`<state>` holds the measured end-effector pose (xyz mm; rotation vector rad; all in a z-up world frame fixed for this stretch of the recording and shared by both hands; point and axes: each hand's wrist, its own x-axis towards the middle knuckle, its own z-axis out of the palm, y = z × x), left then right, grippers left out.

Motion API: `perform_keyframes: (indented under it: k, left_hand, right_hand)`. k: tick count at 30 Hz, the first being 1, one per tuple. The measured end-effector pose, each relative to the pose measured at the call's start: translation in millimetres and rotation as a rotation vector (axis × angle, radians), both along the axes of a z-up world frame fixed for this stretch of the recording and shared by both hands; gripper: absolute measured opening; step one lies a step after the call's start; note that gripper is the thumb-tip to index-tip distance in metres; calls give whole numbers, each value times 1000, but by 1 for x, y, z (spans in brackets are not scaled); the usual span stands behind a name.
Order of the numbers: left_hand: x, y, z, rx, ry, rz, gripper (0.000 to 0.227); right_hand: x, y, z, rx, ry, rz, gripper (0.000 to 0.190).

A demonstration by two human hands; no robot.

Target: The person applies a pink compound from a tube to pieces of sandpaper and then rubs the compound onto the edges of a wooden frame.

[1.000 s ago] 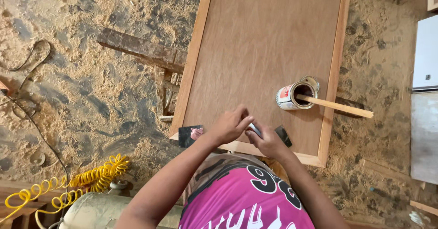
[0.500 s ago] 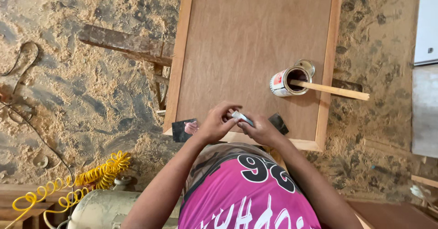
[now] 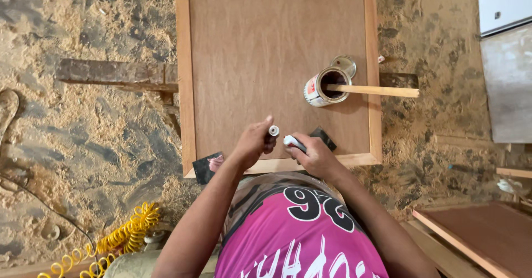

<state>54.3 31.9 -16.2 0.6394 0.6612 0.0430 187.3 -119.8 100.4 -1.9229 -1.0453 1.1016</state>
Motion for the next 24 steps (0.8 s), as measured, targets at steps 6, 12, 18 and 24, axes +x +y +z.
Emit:
perform_keyframes:
  k: [6,12,18,24]
  left_hand:
    - [5,6,-9,-302,-196,-11,25]
    - [46,29,-104,216,108,-51,25]
    - [91,53,-165,937,350,-63,20]
    - [95,63,-131,1496,262,75,30]
  right_hand:
    - [9,-23,-15,131,247,-80,19]
    - [19,-48,-37,115,354,-218,20]
    - [25,-73,-67,111,245,-316,21]
    - [32,-89,-99,125,257,-419,28]
